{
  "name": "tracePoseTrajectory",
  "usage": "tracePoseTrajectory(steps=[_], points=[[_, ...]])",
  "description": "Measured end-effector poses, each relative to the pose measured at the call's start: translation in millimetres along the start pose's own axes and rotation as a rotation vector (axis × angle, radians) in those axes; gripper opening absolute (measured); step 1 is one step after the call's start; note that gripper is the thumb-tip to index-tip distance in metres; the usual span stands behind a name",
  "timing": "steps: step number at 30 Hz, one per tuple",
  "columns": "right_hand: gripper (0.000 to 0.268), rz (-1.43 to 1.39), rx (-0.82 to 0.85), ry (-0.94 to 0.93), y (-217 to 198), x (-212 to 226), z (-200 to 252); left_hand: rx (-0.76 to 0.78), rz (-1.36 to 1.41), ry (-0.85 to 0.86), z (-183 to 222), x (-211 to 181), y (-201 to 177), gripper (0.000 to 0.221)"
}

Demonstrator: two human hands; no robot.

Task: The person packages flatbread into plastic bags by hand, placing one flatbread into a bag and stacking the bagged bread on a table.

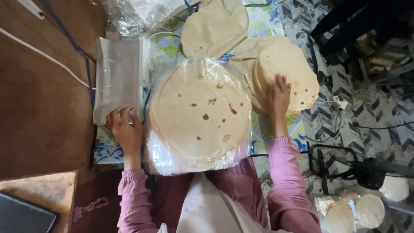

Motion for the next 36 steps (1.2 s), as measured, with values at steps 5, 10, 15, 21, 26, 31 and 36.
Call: tracePoseTrajectory(steps=[5, 10, 15, 21, 26, 31, 36], points=[[0.033, -0.795, -0.469, 0.967, -8.7, -147.3, 35.2, 0.008, -0.021, 0.001, 1.3, 0.4, 2.6, 0.018], [0.057, -1.548, -0.914, 0.898, -82.2, -230.8, 31.2, -0.034, 0.016, -0.023, 3.1, 12.4, -7.8, 0.021], [0.038, -0.989, -0.841, 0.371, -256.9, -132.1, -7.8, -0.189, 0.097, -0.067, -20.7, -22.2, -69.2, 0.020], [0.022, -1.181, -0.070, 0.194, -299.1, 154.2, -23.5, 0.104, 0.764, -0.120, -67.4, -170.4, -99.1, 0.077], [0.025, -1.438, 0.616, -0.192, -261.4, 235.0, -12.6, 0.708, 1.290, -0.149, -20.6, -215.8, -71.4, 0.066], [0.032, -1.396, 0.551, 0.242, -230.8, 263.3, -45.9, 0.885, 1.523, -0.132, 7.9, -201.3, -69.9, 0.024], [0.037, -1.159, 0.502, 0.601, -92.4, 178.8, -66.4, 0.445, 0.771, -0.599, -60.6, -92.2, 10.9, 0.027]])
Point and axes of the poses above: each hand's wrist, its own z-axis away from the middle knuckle, its own y-axis out of the palm, x = y × z, the point moved 10 cm from there along -z, towards the middle knuckle, and after that the axes turned 6 degrees about -x, right-handed, at the moved point
